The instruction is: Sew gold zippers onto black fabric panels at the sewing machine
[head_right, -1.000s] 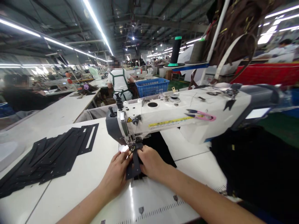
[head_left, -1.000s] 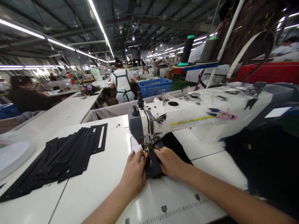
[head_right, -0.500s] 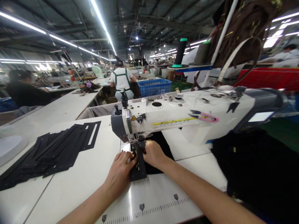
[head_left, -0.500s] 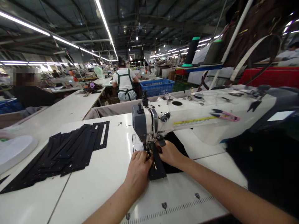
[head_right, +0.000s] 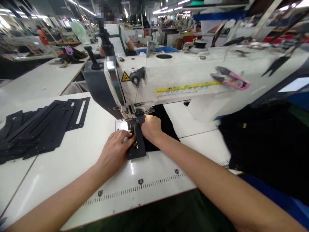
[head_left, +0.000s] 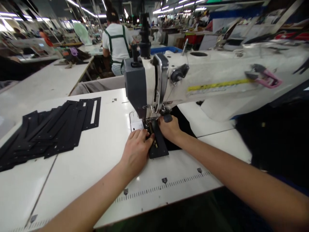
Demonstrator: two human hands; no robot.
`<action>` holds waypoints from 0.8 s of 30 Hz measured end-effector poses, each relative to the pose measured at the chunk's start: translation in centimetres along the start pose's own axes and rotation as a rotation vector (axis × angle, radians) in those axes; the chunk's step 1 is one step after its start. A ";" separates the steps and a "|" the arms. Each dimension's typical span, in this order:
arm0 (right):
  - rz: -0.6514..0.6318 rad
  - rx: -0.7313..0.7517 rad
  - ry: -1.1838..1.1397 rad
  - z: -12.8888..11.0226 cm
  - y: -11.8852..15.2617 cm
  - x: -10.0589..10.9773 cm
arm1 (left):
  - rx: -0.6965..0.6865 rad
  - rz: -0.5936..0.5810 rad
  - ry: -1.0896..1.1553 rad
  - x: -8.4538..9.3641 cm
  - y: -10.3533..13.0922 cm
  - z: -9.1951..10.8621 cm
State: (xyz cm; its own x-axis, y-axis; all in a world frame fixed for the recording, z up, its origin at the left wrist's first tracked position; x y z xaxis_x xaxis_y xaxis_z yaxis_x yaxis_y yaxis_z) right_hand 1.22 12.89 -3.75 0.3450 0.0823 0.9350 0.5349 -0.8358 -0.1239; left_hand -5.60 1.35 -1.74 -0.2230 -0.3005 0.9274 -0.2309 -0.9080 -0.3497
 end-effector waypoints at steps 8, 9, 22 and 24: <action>0.200 0.724 -0.158 -3.1 10.7 2.4 | -0.110 0.098 0.061 1.3 2.3 0.7; 0.226 0.733 -0.143 -3.2 11.2 2.4 | -0.140 0.109 0.039 1.4 2.5 0.9; 0.302 0.752 -0.144 -3.3 9.7 2.4 | -0.254 0.104 -0.104 1.8 0.7 1.6; 0.293 0.746 -0.140 -3.3 9.2 2.2 | -0.251 0.103 -0.114 1.8 0.4 1.3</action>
State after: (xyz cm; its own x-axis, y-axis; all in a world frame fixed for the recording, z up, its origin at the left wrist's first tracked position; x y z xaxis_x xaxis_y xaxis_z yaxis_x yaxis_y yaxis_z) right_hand 4.37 3.55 -1.71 0.6179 0.0248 0.7859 0.7638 -0.2562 -0.5924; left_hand -4.86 0.08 -0.08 -0.1524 -0.4312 0.8893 -0.4429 -0.7746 -0.4514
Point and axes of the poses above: each hand's wrist, its own y-axis away from the middle knuckle, its own x-axis out of the back of the hand, z = x × y, the point moved 6 cm from there along -y, towards the middle knuckle, and after that the axes turned 1 degree about y, right-handed, at the moved point
